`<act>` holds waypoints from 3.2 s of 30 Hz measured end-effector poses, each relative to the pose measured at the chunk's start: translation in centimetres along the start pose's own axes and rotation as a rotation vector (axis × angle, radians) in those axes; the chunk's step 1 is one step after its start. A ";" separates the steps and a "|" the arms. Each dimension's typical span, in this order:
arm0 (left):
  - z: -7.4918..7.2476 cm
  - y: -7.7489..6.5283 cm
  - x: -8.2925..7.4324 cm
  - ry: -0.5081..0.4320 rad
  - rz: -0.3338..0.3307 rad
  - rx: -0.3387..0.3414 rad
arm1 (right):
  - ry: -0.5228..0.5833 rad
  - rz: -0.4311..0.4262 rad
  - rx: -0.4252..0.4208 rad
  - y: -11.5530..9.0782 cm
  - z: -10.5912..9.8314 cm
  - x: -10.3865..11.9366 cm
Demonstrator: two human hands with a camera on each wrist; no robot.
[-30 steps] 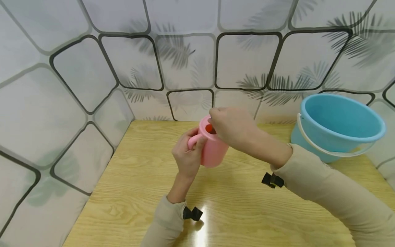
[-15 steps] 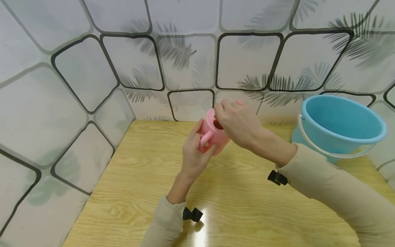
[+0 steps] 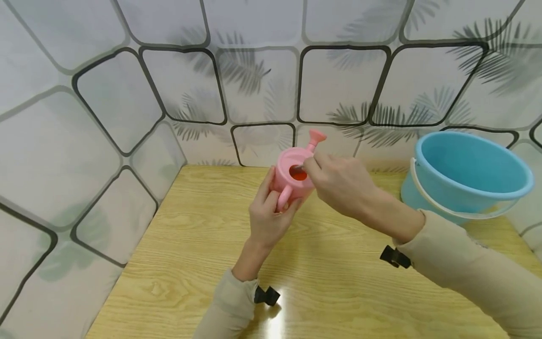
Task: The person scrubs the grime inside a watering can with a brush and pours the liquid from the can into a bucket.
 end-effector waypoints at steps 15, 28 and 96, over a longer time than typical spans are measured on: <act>0.7 0.0 -0.6 0.193 0.033 0.003 | 0.116 -0.108 -0.265 -1.0 1.5 -0.5; 1.3 -0.5 -1.3 0.301 0.141 0.040 | 0.171 0.062 -0.400 -3.7 2.0 -0.2; 1.7 -0.4 -1.2 0.287 0.413 0.104 | 0.359 0.452 -0.540 -8.1 3.8 -0.2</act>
Point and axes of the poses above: each hand's wrist, its own y-axis towards the middle knuckle, its own z-axis out of the palm, x = y × z, the point moved 2 cm from there along y, towards the middle knuckle, and after that the axes turned 15 degrees about z, right-handed, at the moved point
